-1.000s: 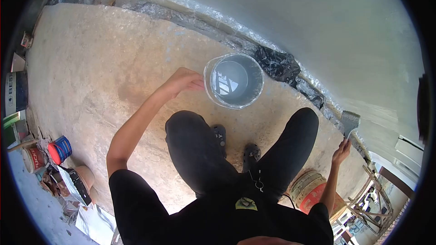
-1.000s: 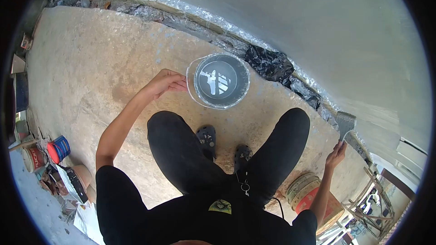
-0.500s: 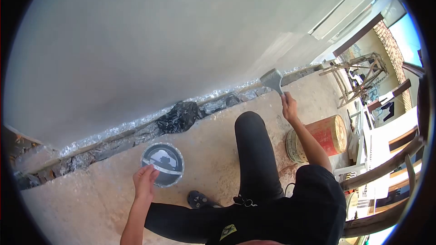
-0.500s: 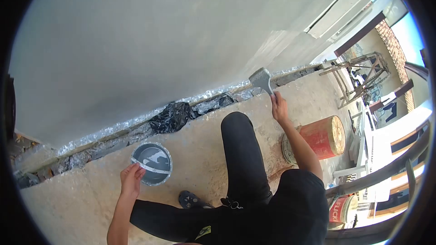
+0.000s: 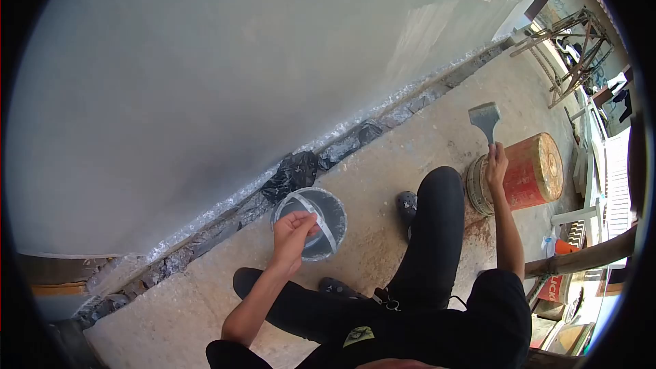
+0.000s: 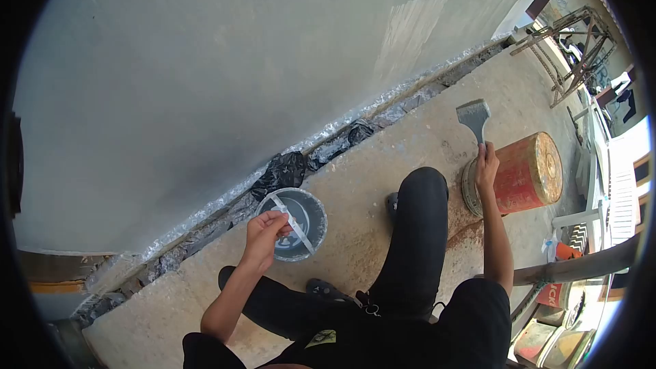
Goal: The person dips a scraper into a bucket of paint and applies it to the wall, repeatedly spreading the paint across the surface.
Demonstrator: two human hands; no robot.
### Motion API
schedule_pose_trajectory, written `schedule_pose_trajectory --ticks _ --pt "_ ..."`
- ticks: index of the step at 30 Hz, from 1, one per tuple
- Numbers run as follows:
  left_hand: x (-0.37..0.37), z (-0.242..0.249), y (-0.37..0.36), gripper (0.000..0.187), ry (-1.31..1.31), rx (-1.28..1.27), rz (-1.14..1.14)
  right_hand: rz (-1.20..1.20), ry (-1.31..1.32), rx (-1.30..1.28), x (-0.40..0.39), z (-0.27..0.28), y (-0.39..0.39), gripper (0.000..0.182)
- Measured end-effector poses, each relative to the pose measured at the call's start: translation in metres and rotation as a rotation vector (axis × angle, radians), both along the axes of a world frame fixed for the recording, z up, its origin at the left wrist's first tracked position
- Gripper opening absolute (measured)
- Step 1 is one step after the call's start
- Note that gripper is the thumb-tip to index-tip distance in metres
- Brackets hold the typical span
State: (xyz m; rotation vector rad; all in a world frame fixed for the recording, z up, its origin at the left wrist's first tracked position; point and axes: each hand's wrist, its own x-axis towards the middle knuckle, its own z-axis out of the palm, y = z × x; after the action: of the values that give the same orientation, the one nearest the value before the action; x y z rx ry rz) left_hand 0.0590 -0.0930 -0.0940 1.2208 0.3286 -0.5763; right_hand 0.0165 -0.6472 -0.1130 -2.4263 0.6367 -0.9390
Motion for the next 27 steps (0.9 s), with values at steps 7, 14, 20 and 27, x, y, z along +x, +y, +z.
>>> schedule_pose_trajectory --ticks 7,14,20,27 --pt "0.027 -0.038 -0.084 0.018 -0.042 0.061 -0.089 0.115 0.173 0.215 0.002 0.054 -0.011 0.026" --pt "0.048 -0.070 -0.187 0.023 -0.090 0.073 -0.211 0.248 0.445 -0.056 0.065 0.117 0.037 0.031" --pt "0.058 -0.107 -0.201 0.020 -0.050 0.080 -0.212 0.509 0.852 -0.157 0.077 0.112 0.088 0.030" --pt "0.075 -0.149 -0.187 0.020 -0.262 0.279 -0.214 0.611 1.350 -0.294 0.079 0.025 0.155 0.024"
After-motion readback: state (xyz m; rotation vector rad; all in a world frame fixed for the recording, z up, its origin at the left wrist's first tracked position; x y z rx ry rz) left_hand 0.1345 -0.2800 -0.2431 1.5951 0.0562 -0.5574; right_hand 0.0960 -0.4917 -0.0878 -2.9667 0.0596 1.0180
